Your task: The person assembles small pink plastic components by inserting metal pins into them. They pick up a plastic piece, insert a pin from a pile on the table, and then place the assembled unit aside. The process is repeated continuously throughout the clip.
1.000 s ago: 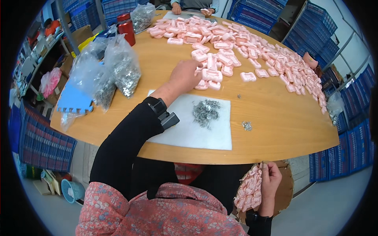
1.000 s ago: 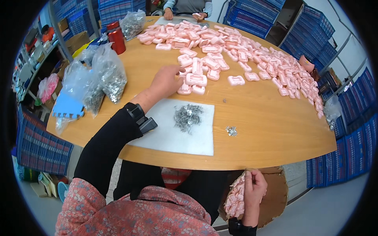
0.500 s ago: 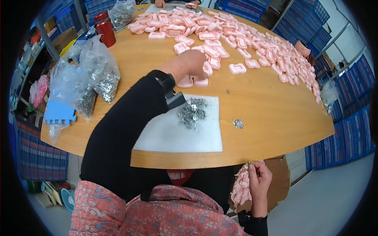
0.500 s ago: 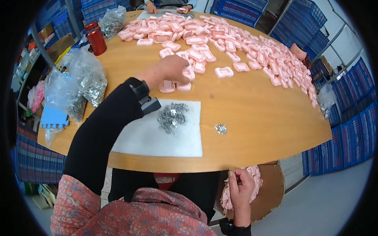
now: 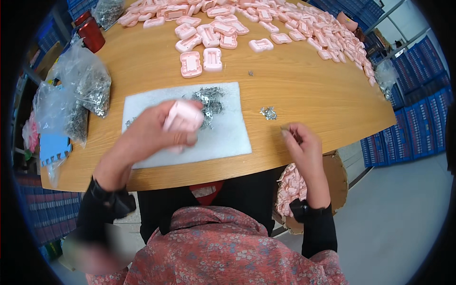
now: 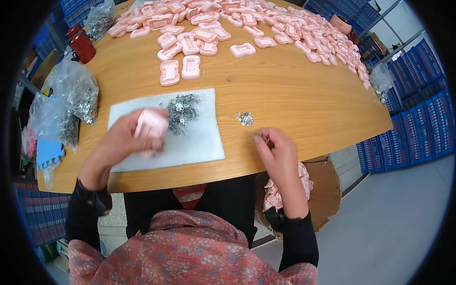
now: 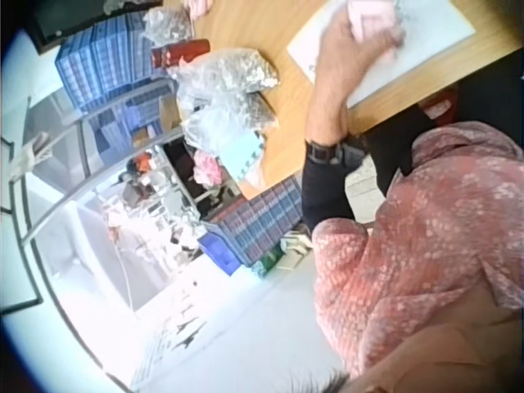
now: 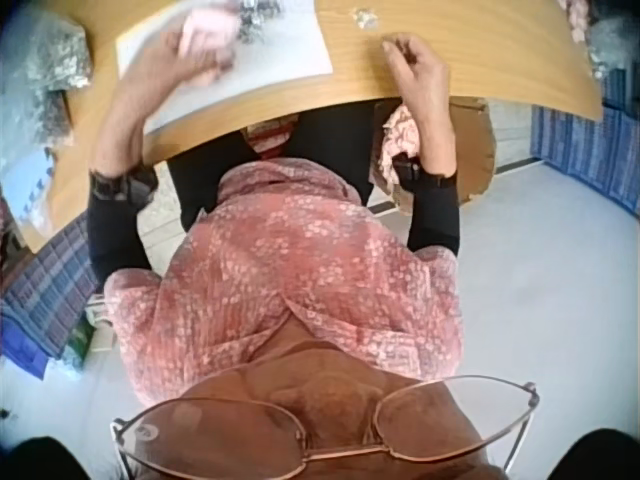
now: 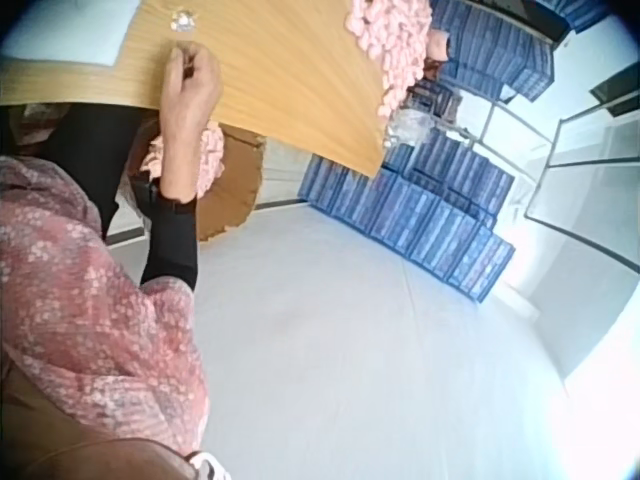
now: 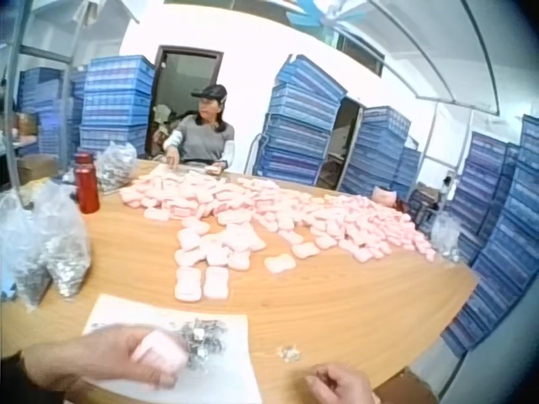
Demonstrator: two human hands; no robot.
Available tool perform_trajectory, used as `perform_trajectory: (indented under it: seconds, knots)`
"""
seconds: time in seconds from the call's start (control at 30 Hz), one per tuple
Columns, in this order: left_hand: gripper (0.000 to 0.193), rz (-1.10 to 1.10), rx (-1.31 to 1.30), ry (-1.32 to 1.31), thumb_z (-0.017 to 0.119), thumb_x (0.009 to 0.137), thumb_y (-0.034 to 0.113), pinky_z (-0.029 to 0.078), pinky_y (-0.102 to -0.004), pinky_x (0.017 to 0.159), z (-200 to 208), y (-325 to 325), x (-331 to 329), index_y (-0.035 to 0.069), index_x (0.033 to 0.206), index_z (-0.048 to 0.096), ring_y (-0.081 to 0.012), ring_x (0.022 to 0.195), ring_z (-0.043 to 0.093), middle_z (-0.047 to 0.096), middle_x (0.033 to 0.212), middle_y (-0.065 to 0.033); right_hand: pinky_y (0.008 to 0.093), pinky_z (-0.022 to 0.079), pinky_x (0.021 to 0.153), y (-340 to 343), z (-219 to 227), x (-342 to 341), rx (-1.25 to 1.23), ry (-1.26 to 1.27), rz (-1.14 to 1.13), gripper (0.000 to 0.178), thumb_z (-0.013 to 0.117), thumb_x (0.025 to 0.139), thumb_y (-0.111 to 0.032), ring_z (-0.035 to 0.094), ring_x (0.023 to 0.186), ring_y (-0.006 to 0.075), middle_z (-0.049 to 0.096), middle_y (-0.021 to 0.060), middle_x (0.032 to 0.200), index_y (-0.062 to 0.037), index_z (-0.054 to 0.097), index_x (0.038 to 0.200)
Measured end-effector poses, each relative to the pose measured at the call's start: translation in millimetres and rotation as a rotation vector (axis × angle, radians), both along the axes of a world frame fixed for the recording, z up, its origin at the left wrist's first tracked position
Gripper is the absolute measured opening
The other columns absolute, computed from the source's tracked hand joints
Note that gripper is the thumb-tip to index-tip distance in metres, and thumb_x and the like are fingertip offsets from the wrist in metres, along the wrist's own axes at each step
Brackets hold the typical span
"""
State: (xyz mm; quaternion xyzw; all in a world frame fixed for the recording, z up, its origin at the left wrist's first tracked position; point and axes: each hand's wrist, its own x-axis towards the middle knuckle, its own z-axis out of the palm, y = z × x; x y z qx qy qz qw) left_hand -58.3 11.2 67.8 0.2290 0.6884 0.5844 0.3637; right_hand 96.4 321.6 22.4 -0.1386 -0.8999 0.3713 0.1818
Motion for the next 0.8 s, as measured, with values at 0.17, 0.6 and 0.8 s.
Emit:
perform_trajectory:
  seconds: [0.17, 0.6, 0.8]
  knots:
    - [0.052, 0.000, 0.145, -0.372, 0.069, 0.091, 0.009, 0.056, -0.0316, 0.078, -7.9, -17.8, 40.3, 0.004, 0.138, 0.049, -0.0193, 0.085, 0.069, 0.069, 0.099, -0.0096, 0.0264, 0.041, 0.058, 19.3, 22.0, -67.5, 0.153, -0.083, 0.109, 0.014, 0.067, 0.090, -0.012, 0.049, 0.062, 0.0095, 0.055, 0.0033, 0.068, 0.0010, 0.064, 0.093]
    - [0.049, 0.012, 0.321, -0.632, 0.059, 0.098, 0.010, 0.057, -0.0335, 0.084, -45.0, -9.4, 53.8, 0.006, 0.144, 0.042, -0.0181, 0.091, 0.066, 0.065, 0.100, -0.0083, 0.0419, 0.052, 0.072, 31.7, -15.5, -199.4, 0.436, -0.217, 0.195, 0.020, 0.068, 0.085, -0.020, 0.066, 0.081, 0.0328, 0.069, 0.0159, 0.084, -0.0026, 0.068, 0.093]
    - [0.049, 0.181, 0.415, -0.626, 0.058, 0.096, 0.011, 0.056, -0.0318, 0.079, -45.4, 6.0, 46.2, 0.002, 0.142, 0.042, -0.0157, 0.087, 0.063, 0.062, 0.096, -0.0067, 0.0299, 0.049, 0.062, 4.9, 8.0, -156.9, 0.046, -0.200, 0.290, 0.017, 0.072, 0.082, -0.014, 0.060, 0.066, 0.0156, 0.062, 0.0088, 0.070, -0.0002, 0.064, 0.088]
